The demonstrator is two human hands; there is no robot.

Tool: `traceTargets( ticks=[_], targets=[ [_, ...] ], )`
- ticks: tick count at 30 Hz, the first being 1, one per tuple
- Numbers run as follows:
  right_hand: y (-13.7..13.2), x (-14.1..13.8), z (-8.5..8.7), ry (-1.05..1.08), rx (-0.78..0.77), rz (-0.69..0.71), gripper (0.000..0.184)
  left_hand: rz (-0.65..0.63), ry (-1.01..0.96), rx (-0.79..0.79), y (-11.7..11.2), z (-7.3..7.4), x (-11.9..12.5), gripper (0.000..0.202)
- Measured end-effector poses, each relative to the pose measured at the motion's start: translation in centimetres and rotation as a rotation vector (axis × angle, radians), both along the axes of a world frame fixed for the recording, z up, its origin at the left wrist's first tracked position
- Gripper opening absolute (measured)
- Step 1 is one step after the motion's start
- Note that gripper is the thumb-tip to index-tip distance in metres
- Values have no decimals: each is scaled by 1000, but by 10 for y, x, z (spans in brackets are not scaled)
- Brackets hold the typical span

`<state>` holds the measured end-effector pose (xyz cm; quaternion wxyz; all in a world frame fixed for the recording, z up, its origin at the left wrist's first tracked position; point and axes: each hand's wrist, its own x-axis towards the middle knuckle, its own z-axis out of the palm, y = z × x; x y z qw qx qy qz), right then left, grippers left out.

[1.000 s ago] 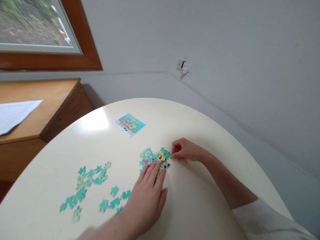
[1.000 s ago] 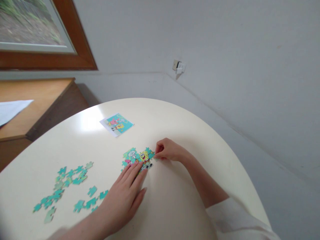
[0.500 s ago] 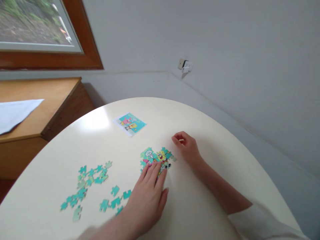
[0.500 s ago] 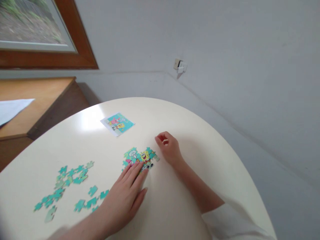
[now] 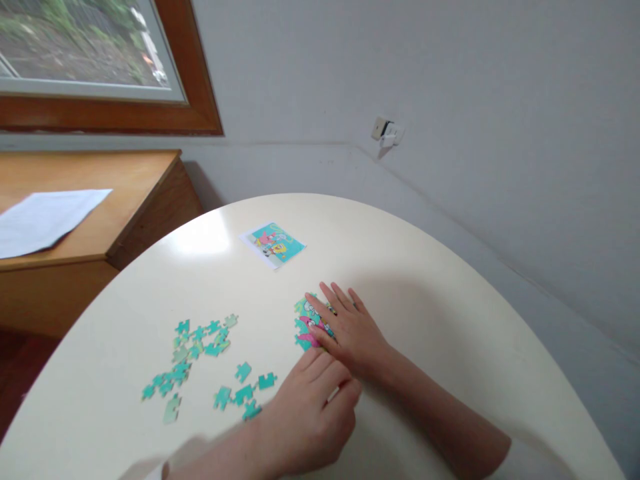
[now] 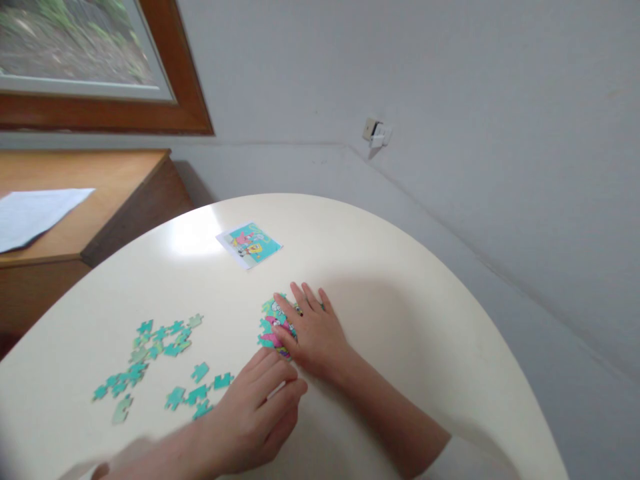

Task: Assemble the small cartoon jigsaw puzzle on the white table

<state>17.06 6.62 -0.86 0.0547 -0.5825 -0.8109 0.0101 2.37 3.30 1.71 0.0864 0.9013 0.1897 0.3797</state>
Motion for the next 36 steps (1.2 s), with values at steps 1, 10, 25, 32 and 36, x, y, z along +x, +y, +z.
traceTargets(
  ticks=[1, 10, 25, 32, 36],
  targets=[
    [0, 0, 2, -1, -6, -5, 51, -14, 4, -8, 0, 0, 0, 18],
    [4, 6, 6, -29, 33, -161, 52, -68, 14, -3, 1, -2, -1, 16],
    [2, -6, 5, 22, -32, 19, 49, -104, 70, 67, 0, -6, 2, 16],
    [11, 11, 4, -19, -11, -97, 48, -130, 231, 60, -1, -9, -1, 9],
    [14, 15, -3, -38, 43, -99, 48, -168, 351, 38, -1, -10, -2, 8]
  ],
)
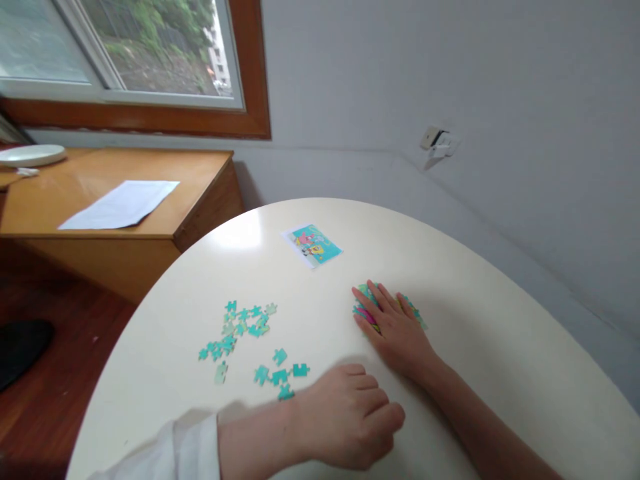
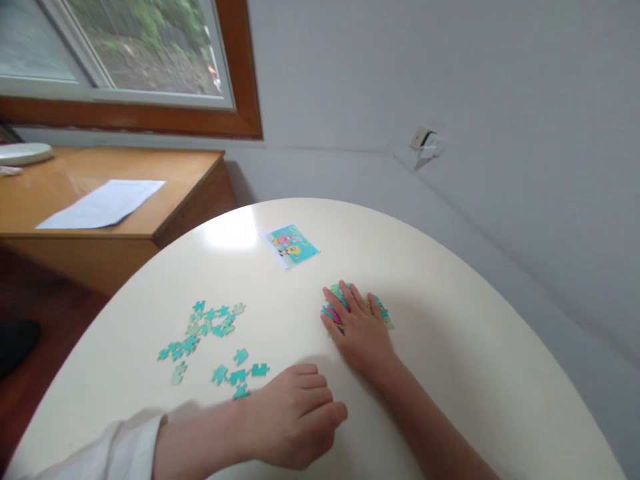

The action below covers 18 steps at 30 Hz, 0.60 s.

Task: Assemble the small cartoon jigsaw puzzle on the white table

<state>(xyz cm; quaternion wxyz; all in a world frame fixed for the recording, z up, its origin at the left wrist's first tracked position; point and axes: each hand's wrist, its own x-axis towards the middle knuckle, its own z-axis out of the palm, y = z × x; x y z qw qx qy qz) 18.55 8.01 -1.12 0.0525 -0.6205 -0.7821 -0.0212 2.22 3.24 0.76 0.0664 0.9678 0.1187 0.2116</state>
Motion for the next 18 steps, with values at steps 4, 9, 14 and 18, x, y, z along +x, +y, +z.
traceTargets(
  ticks=[4, 9, 14, 18],
  targets=[
    [1, 1, -5, -15, 15, -8, 50, -2, 26, -17, 1, 1, 0, 10],
    [1, 2, -8, -25, 48, 4, 48, -6, 65, -34, 2, 3, 1, 11],
    [1, 2, -10, -21, 74, 6, 49, -55, 55, -24, -8, -2, 3, 11],
    [1, 1, -9, -35, 72, -6, 49, -55, 75, -25, -16, -7, 5, 11]
  ],
)
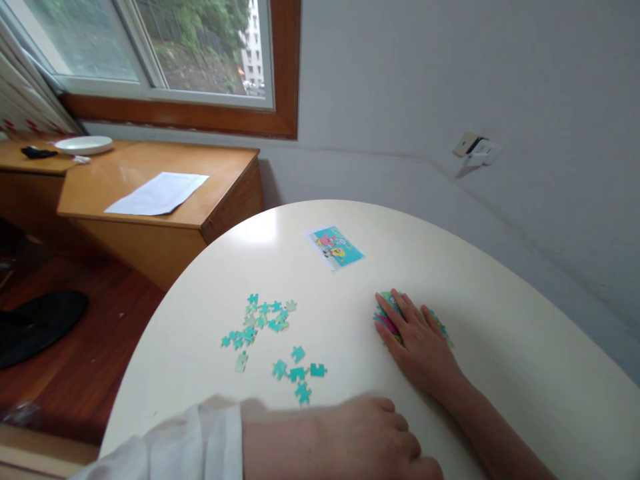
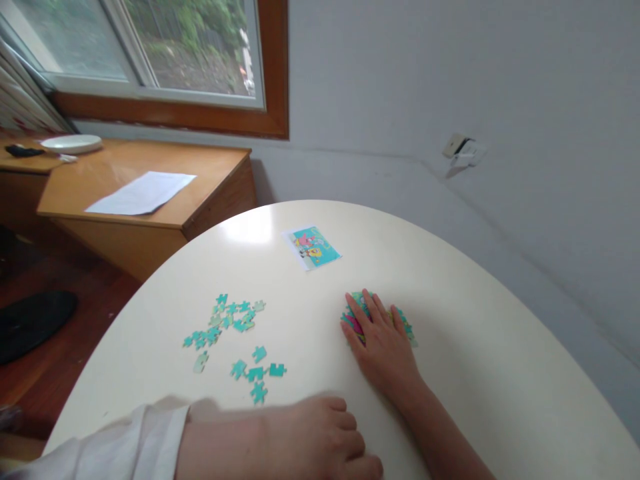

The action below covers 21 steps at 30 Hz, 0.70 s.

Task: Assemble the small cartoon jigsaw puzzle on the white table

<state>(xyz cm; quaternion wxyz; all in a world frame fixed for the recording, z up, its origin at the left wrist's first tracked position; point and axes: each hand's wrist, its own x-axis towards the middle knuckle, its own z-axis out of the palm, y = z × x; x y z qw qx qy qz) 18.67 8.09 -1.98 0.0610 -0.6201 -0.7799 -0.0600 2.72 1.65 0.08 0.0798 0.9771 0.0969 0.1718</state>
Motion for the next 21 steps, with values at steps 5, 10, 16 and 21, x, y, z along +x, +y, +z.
traceTargets(
  ticks=[5, 10, 16, 21],
  targets=[
    [0, 0, 0, -1, 10, 4, 49, 18, 17, -28, 0, -1, 1, 13],
    [0, 1, -1, -5, 2, 4, 49, 17, -33, -26, 1, -4, -1, 11],
    [0, 2, -2, 2, 17, 18, 48, 10, 10, -40, 1, -3, 0, 10],
    [1, 4, -6, 14, 47, 35, 47, -14, 23, -46, 2, -2, -1, 10]
  ],
)
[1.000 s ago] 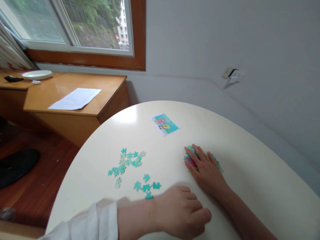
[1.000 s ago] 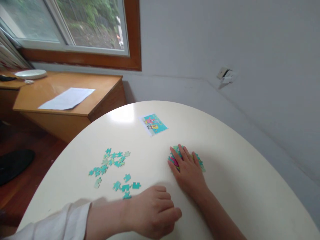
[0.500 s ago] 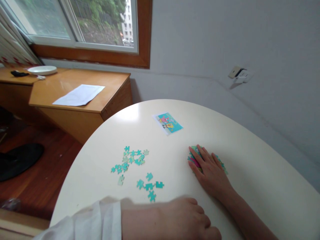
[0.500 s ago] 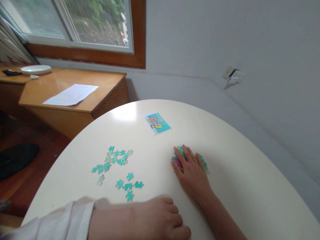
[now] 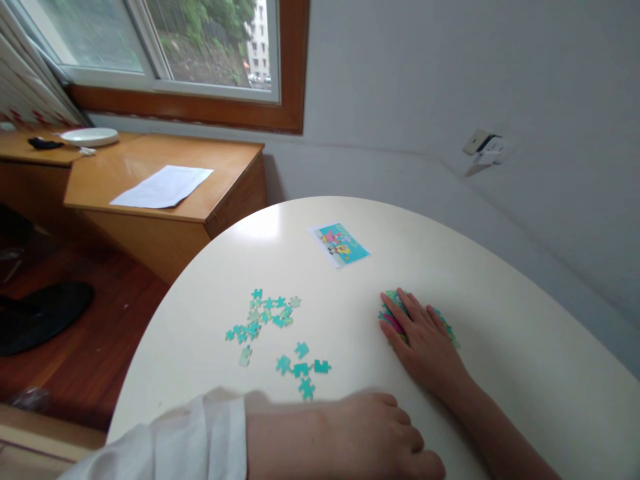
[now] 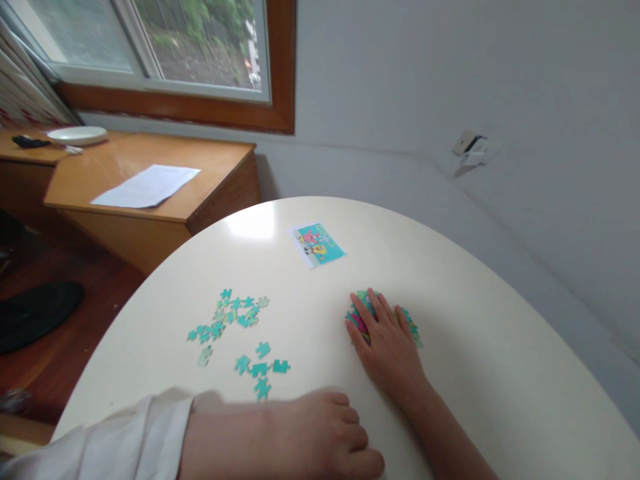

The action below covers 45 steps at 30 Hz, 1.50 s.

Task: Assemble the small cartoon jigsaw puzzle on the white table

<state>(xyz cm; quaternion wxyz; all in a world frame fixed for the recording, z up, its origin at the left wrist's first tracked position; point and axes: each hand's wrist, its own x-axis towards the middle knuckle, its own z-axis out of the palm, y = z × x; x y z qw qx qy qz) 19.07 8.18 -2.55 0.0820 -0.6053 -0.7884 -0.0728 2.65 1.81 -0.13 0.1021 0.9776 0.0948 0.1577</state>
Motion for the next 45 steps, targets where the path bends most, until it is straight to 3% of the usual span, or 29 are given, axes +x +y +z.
traceTargets(
  ticks=[4, 7, 10, 13, 15, 20, 25, 29, 34, 41, 45],
  targets=[
    [0, 1, 0, 38, 43, 3, 47, -99, -162, 20, 2, 1, -4, 10],
    [-4, -8, 7, 105, 170, 50, 47, -106, -291, 45, 1, -1, -5, 13],
    [-14, -25, 15, 149, 258, 334, 44, -134, -338, 8, 1, -4, -3, 11],
    [-23, -41, 17, 119, 169, 703, 39, -166, -280, -41, 2, -3, 1, 9],
    [-26, -47, 16, 115, 107, 794, 41, -150, -231, -56, 2, -1, 3, 12],
    [-25, -44, 13, 213, 74, 775, 31, -73, -261, -45, 0, 0, 3, 16],
    [-23, -43, 13, 353, 140, 770, 19, -85, -277, 5, 1, 3, 0, 9],
    [-22, -45, 10, 431, 157, 739, 11, -71, -238, 5, 2, 6, 0, 14],
    [-21, -46, 10, 494, 114, 736, 8, -53, -273, 59, 1, 5, -2, 13],
    [-26, -50, 14, 392, -7, 543, 6, -72, -300, 74, 4, 6, -6, 8],
    [-27, -52, 13, 359, -49, 511, 10, -53, -263, 64, 4, 6, -7, 7]
  ],
)
